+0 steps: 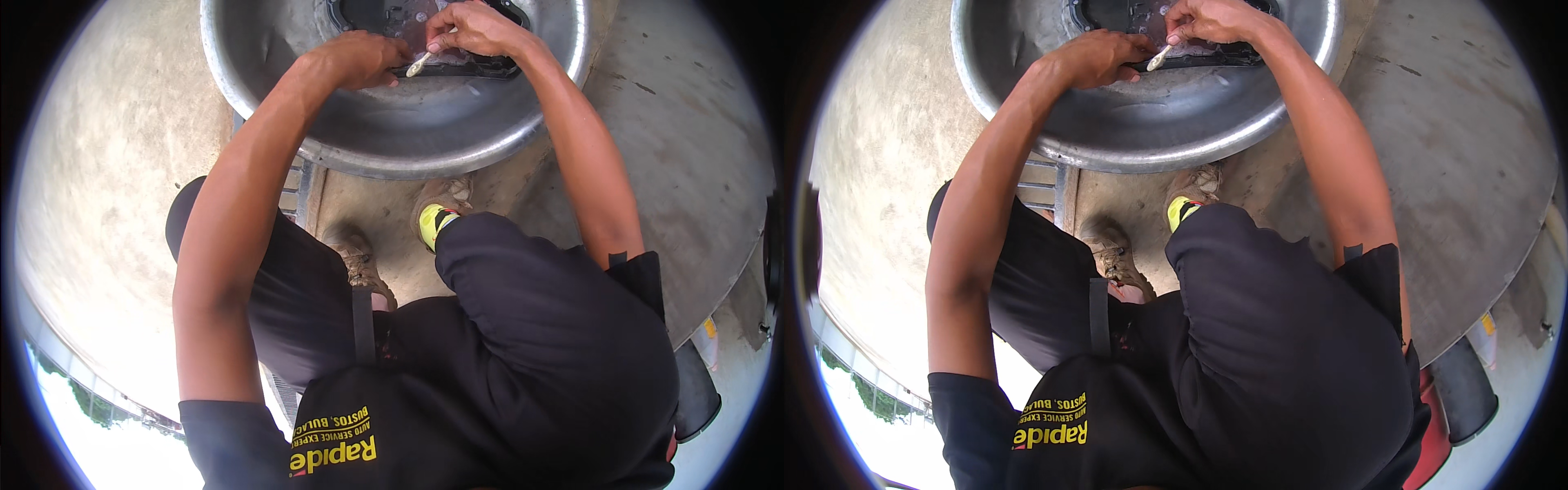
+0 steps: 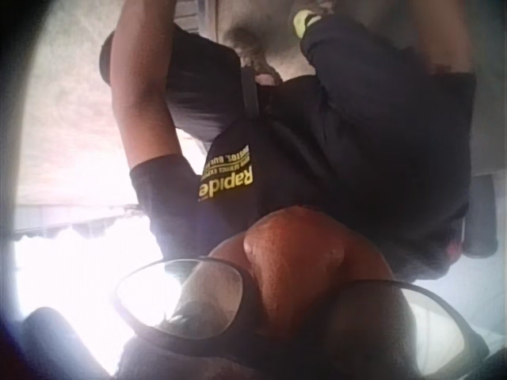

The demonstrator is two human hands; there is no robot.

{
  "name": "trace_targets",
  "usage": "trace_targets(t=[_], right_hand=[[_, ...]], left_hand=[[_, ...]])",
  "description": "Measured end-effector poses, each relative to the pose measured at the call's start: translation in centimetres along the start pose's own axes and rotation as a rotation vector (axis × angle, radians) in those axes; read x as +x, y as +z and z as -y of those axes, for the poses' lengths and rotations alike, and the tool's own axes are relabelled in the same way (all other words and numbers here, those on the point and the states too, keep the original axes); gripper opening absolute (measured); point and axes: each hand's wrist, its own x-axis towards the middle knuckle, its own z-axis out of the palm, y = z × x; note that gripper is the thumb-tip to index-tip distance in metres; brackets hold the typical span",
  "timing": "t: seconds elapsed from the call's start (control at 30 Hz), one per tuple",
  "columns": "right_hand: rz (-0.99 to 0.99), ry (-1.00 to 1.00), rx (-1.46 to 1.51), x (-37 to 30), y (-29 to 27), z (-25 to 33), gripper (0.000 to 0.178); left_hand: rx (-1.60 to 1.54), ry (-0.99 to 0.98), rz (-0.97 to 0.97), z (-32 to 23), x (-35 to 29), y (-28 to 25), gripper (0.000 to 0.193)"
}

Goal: The person scrubs a black plastic car part with a toothbrush and cleaning solution in a metal basin, then rinses it under a running tap. The person then carries the cleaned part away.

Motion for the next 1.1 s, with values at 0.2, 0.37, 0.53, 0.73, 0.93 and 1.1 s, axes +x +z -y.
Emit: trace_targets(t=[0.2, 0.37, 0.53, 0.73, 0.93, 1.1], right_hand=[[-0.21, 0.036, -0.236, 0.3, 0.1, -2.0, 0.016], [-0.359, 0.232, -0.155, 1.6, 1.0, -1.5, 0.02], [-0.338, 0.207, -0.102, 0.6, 2.6, -0.8, 0.022], [-0.68, 0.362, -0.136, 2.3, 4.5, 0.4, 0.023], [-0.657, 0.558, -0.145, 0.8, 6.3, -0.2, 0.026], [-0.704, 0.337, -0.129, 2.9, 5.5, -1.7, 0.026]], left_hand=[[0.131, -0.067, -0.022, 0.4, -0.8, -2.7, 0.033], [0.287, -0.123, -0.223, 2.9, -1.2, -2.1, 0.027], [0.469, -0.271, -0.363, 3.3, 0.6, 0.8, 0.049], [0.472, -0.289, -0.347, 1.0, 3.1, 2.2, 0.099], [0.54, -0.522, -0.471, 2.7, 4.6, 2.2, 0.085], [0.521, -0.293, -0.53, 1.9, 6.7, 3.5, 0.075]])
